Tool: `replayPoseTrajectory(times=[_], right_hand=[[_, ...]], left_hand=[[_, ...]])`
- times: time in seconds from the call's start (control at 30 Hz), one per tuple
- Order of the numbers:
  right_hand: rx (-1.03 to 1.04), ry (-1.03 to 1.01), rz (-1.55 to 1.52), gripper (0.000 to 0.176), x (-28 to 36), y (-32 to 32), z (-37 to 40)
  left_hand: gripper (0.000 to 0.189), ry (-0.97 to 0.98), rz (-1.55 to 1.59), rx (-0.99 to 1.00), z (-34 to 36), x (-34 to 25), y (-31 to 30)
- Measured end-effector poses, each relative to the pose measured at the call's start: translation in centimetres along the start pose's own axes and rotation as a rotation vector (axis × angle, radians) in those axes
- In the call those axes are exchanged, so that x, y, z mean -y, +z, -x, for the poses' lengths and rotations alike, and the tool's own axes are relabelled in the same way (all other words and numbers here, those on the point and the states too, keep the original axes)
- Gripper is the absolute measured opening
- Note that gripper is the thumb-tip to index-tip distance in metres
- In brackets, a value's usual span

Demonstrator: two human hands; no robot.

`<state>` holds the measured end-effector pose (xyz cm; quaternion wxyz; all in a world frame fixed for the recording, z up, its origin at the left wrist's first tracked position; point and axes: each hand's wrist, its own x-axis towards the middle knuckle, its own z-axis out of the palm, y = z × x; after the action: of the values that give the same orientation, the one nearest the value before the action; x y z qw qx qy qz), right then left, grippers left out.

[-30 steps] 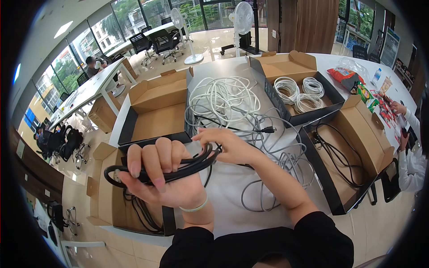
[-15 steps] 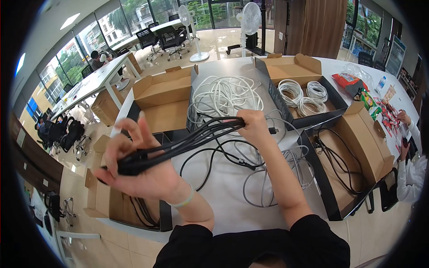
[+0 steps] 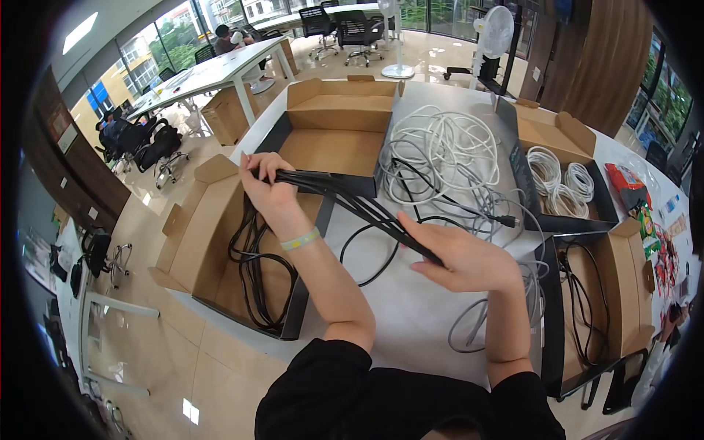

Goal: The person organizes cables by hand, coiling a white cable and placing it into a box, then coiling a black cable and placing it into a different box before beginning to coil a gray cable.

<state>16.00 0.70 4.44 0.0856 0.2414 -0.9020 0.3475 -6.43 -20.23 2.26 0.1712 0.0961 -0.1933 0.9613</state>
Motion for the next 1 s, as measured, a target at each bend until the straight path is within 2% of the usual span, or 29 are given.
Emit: replayPoseTrajectory(times=[0.03, 0.07, 0.1, 0.13, 0.17, 0.23, 0.27, 0.3, 0.33, 0.4, 0.43, 0.5, 0.57, 0.6, 0.67, 0.7, 0.8, 0.9, 0.97, 1.0], right_hand=[[0.004, -0.007, 0.0, 0.064, -0.6, -0.1, -0.1], [-0.093, -0.073, 0.041, 0.058, -1.5, -0.2, -0.3], [-0.189, -0.137, 0.081, 0.052, -2.1, -0.2, -0.4], [-0.268, -0.114, 0.004, 0.041, -2.4, -0.2, -0.6], [-0.265, -0.126, -0.001, 0.041, -2.4, -0.5, -0.7], [-0.329, 0.269, -0.232, 0.037, -2.4, -1.1, -0.7], [-0.393, 0.337, -0.325, 0.035, -2.5, -1.1, -0.8], [-0.454, 0.413, -0.417, 0.034, -2.7, -1.2, -0.8], [-0.43, 0.453, -0.465, 0.033, -2.7, -1.5, -0.8], [-0.413, 0.383, -0.447, 0.033, -3.2, -0.7, -1.1], [-0.422, 0.316, -0.414, 0.034, -3.3, -0.5, -1.3], [-0.413, 0.314, -0.317, 0.034, -3.6, -0.3, -1.6], [-0.403, 0.086, 0.097, 0.04, -4.5, 0.0, -1.8], [-0.401, 0.086, 0.096, 0.04, -4.3, 0.2, -1.8], [-0.318, 0.234, -0.085, 0.053, -3.1, 0.6, -2.0], [-0.319, 0.237, -0.085, 0.053, -3.0, 0.6, -1.7], [-0.205, 0.279, -0.033, 0.069, -2.6, -0.2, -1.2], [-0.267, 0.27, -0.055, 0.068, -2.8, -1.5, -0.4], [-0.309, 0.316, -0.064, 0.068, -2.6, -2.4, 0.3], [-0.293, 0.325, -0.04, 0.068, -2.8, -2.9, 0.6]], left_hand=[[0.014, 0.1, -0.021, -0.067, -0.2, 0.0, -0.4], [0.014, 0.201, -0.04, -0.138, -0.2, 0.1, -0.9], [0.014, 0.208, -0.039, -0.14, -0.3, 0.3, -1.6], [0.013, 0.265, -0.182, -0.12, -0.8, 0.7, -2.1], [0.013, 0.325, -0.326, -0.095, -1.4, 1.2, -2.2], [0.013, 0.149, -0.291, -0.205, -2.2, 4.0, -1.4], [0.015, -0.113, -0.165, -0.169, -2.0, 5.2, -1.8], [0.018, -0.152, -0.277, -0.161, -1.8, 6.8, -2.5], [0.021, -0.22, -0.236, -0.273, -1.8, 8.4, -2.9], [0.031, -0.276, -0.255, -0.271, -1.1, 11.1, -4.2], [0.032, -0.175, -0.353, -0.36, -0.2, 12.9, -3.8], [0.032, -0.011, -0.424, -0.296, -0.4, 14.6, -5.8], [0.034, 0.049, -0.499, -0.259, -0.7, 14.6, -5.5], [0.038, 0.104, -0.573, -0.22, -0.9, 14.6, -4.8], [0.041, 0.126, -0.677, -0.23, -2.7, 13.9, -3.7], [0.044, 0.146, -0.781, -0.237, -4.1, 13.5, -3.0], [0.044, 0.299, -0.881, -0.282, -10.1, 10.3, -3.4], [0.045, 0.433, -0.971, -0.406, -15.6, 6.7, -6.6], [0.047, 0.299, -1.078, -0.325, -17.1, 3.0, -11.0], [0.044, 0.298, -1.111, -0.324, -18.2, 1.2, -13.5]])
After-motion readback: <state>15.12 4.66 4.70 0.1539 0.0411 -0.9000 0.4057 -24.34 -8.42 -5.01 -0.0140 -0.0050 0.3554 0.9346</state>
